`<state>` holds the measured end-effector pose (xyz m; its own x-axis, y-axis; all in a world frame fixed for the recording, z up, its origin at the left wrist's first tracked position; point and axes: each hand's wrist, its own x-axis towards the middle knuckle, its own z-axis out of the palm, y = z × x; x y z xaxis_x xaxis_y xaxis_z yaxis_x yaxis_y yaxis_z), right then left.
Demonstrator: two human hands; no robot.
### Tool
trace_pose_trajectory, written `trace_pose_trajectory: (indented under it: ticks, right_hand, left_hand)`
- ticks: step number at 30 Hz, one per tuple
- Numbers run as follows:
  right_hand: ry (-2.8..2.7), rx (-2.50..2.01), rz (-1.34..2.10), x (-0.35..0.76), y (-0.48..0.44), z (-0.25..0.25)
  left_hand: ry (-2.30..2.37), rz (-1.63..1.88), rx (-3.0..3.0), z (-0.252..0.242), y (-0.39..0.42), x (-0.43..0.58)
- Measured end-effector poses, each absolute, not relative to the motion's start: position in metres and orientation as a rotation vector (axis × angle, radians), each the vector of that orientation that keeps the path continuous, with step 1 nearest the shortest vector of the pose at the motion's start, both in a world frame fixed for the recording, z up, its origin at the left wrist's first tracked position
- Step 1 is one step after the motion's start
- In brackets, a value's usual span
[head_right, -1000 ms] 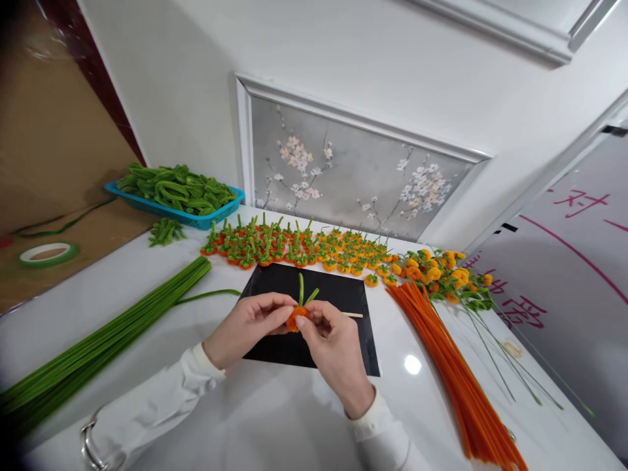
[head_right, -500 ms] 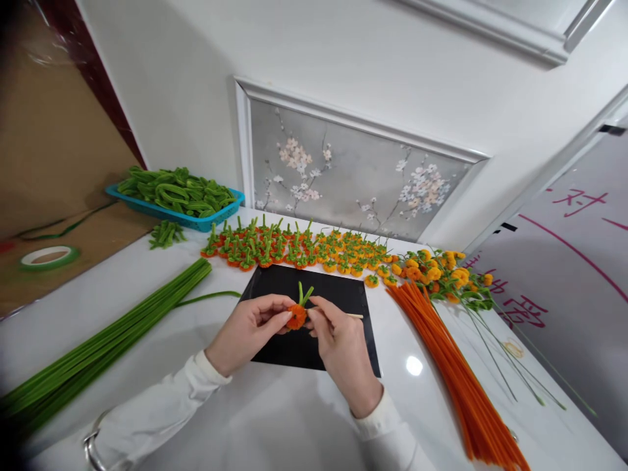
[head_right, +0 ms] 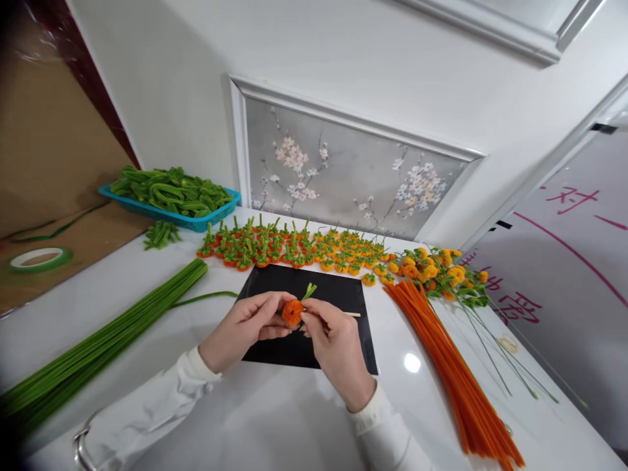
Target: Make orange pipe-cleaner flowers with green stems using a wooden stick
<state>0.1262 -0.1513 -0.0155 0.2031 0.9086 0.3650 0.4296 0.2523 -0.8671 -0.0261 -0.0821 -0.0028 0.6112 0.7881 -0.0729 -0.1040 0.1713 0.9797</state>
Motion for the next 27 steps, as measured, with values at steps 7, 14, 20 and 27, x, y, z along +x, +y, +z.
trace_pose_trajectory:
  ticks: [7, 14, 20, 27]
  right_hand:
    - [-1.480, -1.376, 0.490, 0.128, -0.153, -0.017]
    - [-1.335, -1.378, 0.123, 0.142, -0.150, -0.018]
    - [-1.511, -1.386, 0.231, 0.143, -0.151, -0.014]
    - [-1.586, -1.380, 0.263, 0.132, -0.156, -0.005]
  left_hand:
    - [0.563, 0.745, 1.415, -0.010, -0.078, -0.026]
    - [0.563, 0.722, 1.386, -0.007, -0.080, -0.026]
    - [0.483, 0.649, 1.208, -0.004, -0.081, -0.029]
    - [0.392, 0.561, 1.359, -0.007, -0.078, -0.029]
